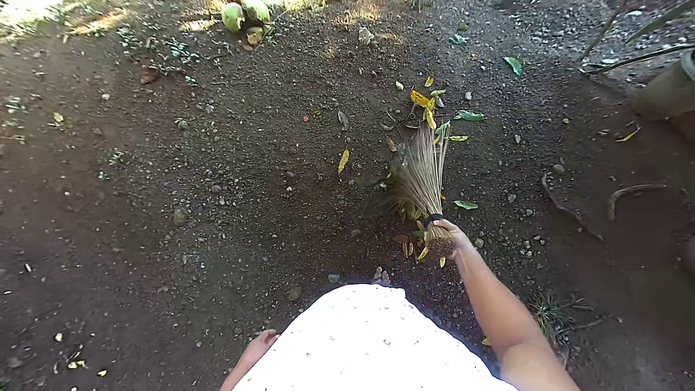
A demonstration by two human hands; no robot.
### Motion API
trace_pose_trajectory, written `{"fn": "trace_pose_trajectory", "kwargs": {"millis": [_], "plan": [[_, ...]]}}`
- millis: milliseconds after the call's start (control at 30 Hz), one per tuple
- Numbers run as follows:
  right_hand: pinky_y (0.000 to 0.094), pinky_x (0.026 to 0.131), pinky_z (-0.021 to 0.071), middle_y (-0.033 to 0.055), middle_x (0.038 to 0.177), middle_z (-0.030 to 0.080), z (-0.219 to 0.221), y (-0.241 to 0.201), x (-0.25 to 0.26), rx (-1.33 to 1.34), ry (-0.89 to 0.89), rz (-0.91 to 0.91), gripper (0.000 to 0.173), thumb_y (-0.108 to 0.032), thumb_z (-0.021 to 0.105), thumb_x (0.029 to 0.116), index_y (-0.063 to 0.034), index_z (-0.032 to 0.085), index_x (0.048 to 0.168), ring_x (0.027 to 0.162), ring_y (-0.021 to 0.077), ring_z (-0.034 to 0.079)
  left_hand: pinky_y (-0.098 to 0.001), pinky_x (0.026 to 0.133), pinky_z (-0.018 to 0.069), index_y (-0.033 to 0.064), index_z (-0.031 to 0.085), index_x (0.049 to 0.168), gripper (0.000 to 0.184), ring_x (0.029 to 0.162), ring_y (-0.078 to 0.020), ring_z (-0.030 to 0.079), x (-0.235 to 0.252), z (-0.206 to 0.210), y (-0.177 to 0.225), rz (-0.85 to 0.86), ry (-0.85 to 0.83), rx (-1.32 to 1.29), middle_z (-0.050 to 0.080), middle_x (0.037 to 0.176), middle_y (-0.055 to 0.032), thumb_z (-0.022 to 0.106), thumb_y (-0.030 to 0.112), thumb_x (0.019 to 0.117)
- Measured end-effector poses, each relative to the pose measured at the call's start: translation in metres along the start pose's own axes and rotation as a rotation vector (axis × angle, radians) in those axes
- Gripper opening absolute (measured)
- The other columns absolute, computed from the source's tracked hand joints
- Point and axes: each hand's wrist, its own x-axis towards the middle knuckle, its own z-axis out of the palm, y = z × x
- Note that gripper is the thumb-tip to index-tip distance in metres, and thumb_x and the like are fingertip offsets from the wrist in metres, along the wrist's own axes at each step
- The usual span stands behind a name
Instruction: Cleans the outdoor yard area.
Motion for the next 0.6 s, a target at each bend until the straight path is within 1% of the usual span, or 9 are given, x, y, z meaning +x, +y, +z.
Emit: {"fn": "trace_pose_trajectory", "kwargs": {"millis": [67,133,167,233,300,367,400,500,600], "plan": [[0.0367,0.059,0.0595,0.0122,0.080,0.066,0.006,0.017,0.014,-0.074,0.012,-0.132,0.017,-0.014,0.053,0.1016,-0.0030,0.053,0.115,0.065,0.0206,0.067,-0.0524,0.108,0.0503,0.0087,0.061,0.139,0.039,0.122,-0.0315,0.066,-0.001,0.012,-0.021,-0.018,-0.018,-0.064,0.069,0.130,-0.0169,0.050,0.032,0.1100],[0.0382,0.069,0.0592,0.0134,0.096,0.066,0.007,0.038,0.014,-0.244,0.000,-0.191,0.049,-0.010,0.062,0.0961,-0.0058,0.042,0.140,0.078,0.0208,0.068,-0.0485,0.108,0.0473,0.0065,0.061,0.137,0.035,0.122,-0.0304,0.065,-0.037,0.003,0.007,-0.102,-0.061,-0.187,0.068,0.130,-0.0167,0.047,0.025,0.1114],[0.0392,0.072,0.0594,0.0147,0.103,0.065,0.006,0.046,0.010,-0.310,-0.011,-0.182,0.064,-0.009,0.066,0.0921,-0.0072,0.034,0.147,0.083,0.0217,0.068,-0.0472,0.108,0.0478,0.0056,0.061,0.137,0.033,0.121,-0.0301,0.066,-0.047,0.000,0.018,-0.126,-0.056,-0.223,0.069,0.129,-0.0163,0.048,0.023,0.1112],[0.0404,0.074,0.0594,0.0155,0.105,0.065,-0.003,0.056,-0.007,-0.388,-0.047,-0.094,0.074,-0.006,0.069,0.0874,-0.0087,0.029,0.150,0.085,0.0224,0.068,-0.0471,0.108,0.0486,0.0040,0.061,0.137,0.033,0.121,-0.0307,0.066,-0.045,-0.005,0.024,-0.134,-0.033,-0.233,0.069,0.129,-0.0163,0.050,0.022,0.1104],[0.0386,0.070,0.0593,0.0131,0.096,0.066,-0.012,0.058,-0.038,-0.410,-0.096,0.043,0.057,-0.008,0.064,0.0920,-0.0082,0.037,0.142,0.078,0.0214,0.068,-0.0483,0.110,0.0467,0.0021,0.057,0.140,0.038,0.125,-0.0325,0.064,-0.024,-0.011,0.021,-0.100,-0.017,-0.206,0.067,0.133,-0.0171,0.051,0.025,0.1102],[0.0368,0.064,0.0599,0.0114,0.085,0.067,-0.021,0.061,-0.067,-0.330,-0.159,0.208,0.024,-0.014,0.053,0.1000,-0.0075,0.049,0.123,0.069,0.0213,0.068,-0.0516,0.107,0.0493,0.0028,0.059,0.140,0.044,0.123,-0.0340,0.065,0.001,-0.018,0.013,0.015,0.045,-0.111,0.068,0.130,-0.0184,0.053,0.033,0.1091],[0.0357,0.061,0.0592,0.0115,0.080,0.068,-0.026,0.066,-0.077,-0.259,-0.177,0.301,0.016,-0.018,0.048,0.1024,-0.0067,0.055,0.110,0.066,0.0214,0.068,-0.0537,0.105,0.0519,0.0032,0.060,0.138,0.045,0.121,-0.0345,0.067,0.009,-0.020,0.014,0.052,0.102,-0.076,0.069,0.128,-0.0197,0.054,0.036,0.1078],[0.0303,0.054,0.0575,0.0087,0.072,0.066,-0.028,0.083,-0.101,-0.071,-0.172,0.497,0.029,-0.026,0.041,0.1037,-0.0075,0.059,0.092,0.060,0.0165,0.066,-0.0574,0.114,0.0414,0.0015,0.053,0.146,0.044,0.134,-0.0393,0.057,-0.018,-0.041,0.085,-0.026,0.098,-0.080,0.060,0.140,-0.0252,0.052,0.028,0.1102],[0.0299,0.052,0.0548,0.0073,0.072,0.064,-0.044,0.079,-0.096,-0.055,-0.086,0.552,0.033,-0.035,0.041,0.1037,-0.0098,0.058,0.091,0.058,0.0160,0.064,-0.0558,0.115,0.0405,0.0012,0.053,0.145,0.043,0.132,-0.0385,0.058,-0.019,-0.040,0.120,0.037,0.110,-0.045,0.062,0.138,-0.0253,0.052,0.025,0.1100]]}}
